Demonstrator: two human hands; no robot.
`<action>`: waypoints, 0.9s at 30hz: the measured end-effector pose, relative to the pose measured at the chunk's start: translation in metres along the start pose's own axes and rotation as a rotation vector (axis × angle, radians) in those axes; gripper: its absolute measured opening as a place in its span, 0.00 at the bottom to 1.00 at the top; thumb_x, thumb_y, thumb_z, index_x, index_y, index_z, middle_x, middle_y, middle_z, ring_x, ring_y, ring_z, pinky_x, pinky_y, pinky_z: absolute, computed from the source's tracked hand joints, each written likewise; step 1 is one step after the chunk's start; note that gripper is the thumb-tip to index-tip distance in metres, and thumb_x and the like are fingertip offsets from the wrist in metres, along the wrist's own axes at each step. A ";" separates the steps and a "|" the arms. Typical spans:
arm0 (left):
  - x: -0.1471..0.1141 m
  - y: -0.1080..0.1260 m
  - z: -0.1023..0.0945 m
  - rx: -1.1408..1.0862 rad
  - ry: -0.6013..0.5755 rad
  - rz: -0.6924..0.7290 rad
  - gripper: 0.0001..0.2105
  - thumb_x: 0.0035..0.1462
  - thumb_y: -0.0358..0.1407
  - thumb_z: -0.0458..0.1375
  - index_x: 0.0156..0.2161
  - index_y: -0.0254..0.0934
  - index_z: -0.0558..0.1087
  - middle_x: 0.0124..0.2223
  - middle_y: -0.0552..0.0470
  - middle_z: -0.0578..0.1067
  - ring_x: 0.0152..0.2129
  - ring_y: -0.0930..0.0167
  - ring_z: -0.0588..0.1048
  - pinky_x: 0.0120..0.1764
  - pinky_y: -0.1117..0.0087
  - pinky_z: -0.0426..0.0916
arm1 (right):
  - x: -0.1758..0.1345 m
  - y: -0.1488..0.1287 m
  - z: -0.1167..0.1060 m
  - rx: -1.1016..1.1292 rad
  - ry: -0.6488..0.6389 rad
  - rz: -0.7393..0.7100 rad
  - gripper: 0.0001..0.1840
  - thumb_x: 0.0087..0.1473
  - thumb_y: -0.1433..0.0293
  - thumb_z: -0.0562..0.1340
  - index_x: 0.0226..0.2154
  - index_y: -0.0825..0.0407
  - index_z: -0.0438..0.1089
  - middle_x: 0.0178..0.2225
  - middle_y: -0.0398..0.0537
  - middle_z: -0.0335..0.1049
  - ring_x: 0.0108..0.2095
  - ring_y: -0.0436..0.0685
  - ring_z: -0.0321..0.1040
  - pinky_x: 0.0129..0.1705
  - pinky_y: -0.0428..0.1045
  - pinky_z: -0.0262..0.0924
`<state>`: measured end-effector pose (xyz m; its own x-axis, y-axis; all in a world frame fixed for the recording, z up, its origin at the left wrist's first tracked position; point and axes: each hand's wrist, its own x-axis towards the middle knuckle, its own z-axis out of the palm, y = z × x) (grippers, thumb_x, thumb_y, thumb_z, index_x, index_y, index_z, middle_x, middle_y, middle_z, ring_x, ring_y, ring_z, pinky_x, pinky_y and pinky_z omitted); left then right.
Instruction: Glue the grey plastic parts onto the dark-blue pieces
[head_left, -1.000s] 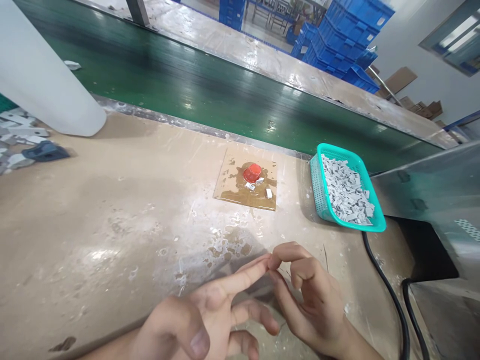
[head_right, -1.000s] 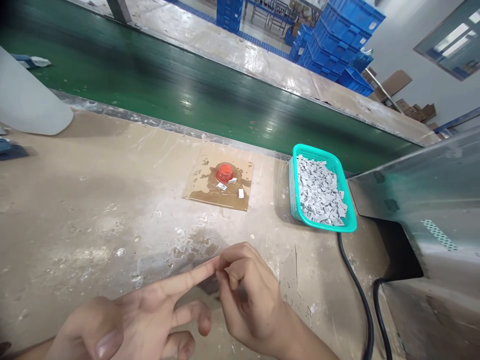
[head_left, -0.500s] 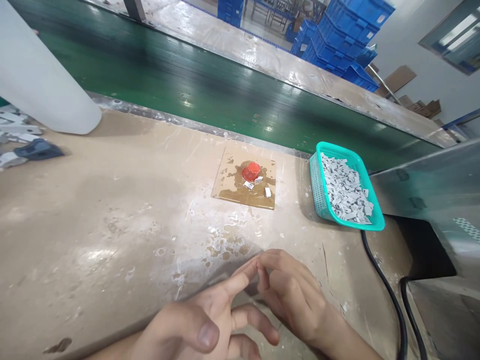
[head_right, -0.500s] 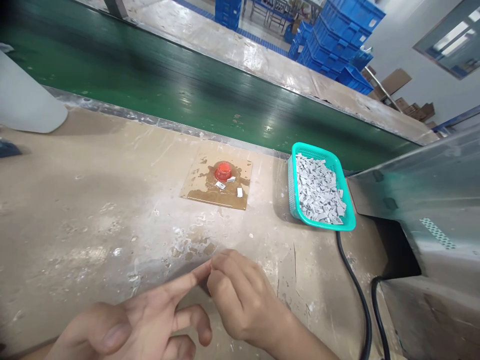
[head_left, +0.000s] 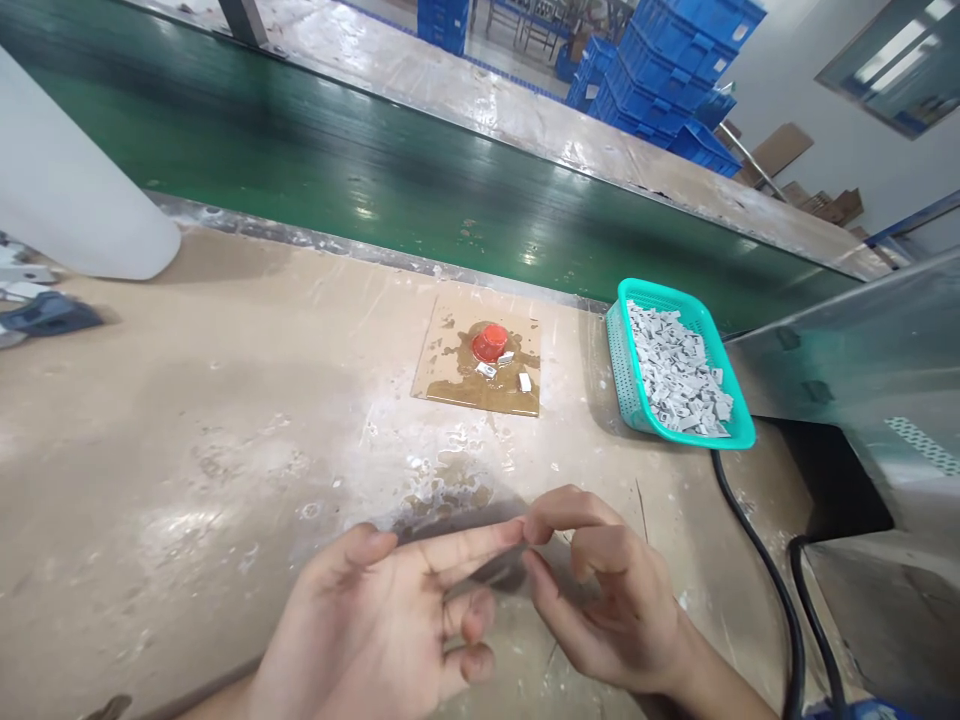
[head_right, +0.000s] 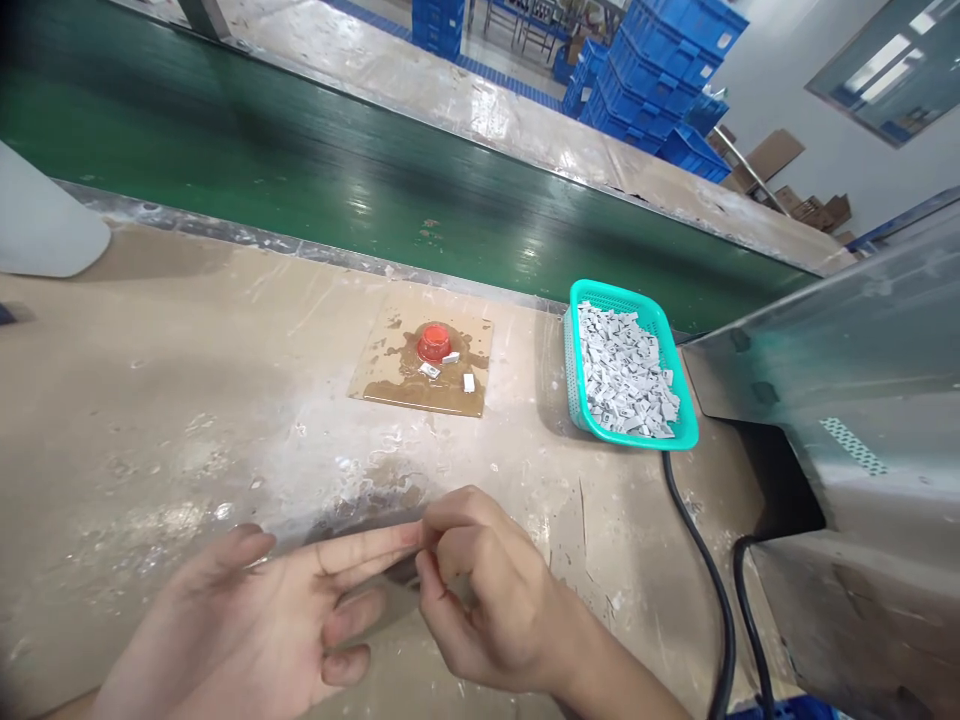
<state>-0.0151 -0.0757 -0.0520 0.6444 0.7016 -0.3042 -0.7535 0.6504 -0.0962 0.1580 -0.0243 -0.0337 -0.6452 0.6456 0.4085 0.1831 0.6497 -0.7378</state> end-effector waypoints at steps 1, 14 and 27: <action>0.000 0.000 0.000 -0.007 0.018 -0.002 0.24 0.42 0.42 0.51 0.43 0.28 0.71 0.42 0.44 0.67 0.25 0.75 0.59 0.30 0.71 0.55 | 0.000 0.000 0.000 -0.014 -0.019 -0.014 0.16 0.45 0.86 0.52 0.29 0.50 0.48 0.30 0.46 0.58 0.30 0.50 0.59 0.29 0.47 0.60; 0.000 -0.004 -0.003 0.013 -0.147 -0.064 0.25 0.44 0.39 0.49 0.47 0.25 0.68 0.22 0.54 0.62 0.18 0.77 0.53 0.31 0.72 0.56 | 0.001 0.001 -0.001 -0.061 -0.089 -0.097 0.16 0.43 0.89 0.48 0.29 0.52 0.51 0.27 0.46 0.57 0.30 0.50 0.54 0.30 0.48 0.59; 0.001 -0.004 -0.003 -0.040 -0.139 -0.040 0.25 0.42 0.37 0.49 0.46 0.26 0.68 0.24 0.54 0.62 0.18 0.78 0.52 0.32 0.72 0.57 | -0.001 0.007 0.009 -0.103 -0.104 -0.019 0.13 0.45 0.86 0.48 0.29 0.52 0.50 0.27 0.45 0.54 0.28 0.51 0.52 0.28 0.47 0.55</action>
<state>-0.0119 -0.0788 -0.0545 0.6838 0.7107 -0.1651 -0.7296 0.6686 -0.1437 0.1535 -0.0242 -0.0446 -0.7214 0.5916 0.3599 0.2423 0.7026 -0.6691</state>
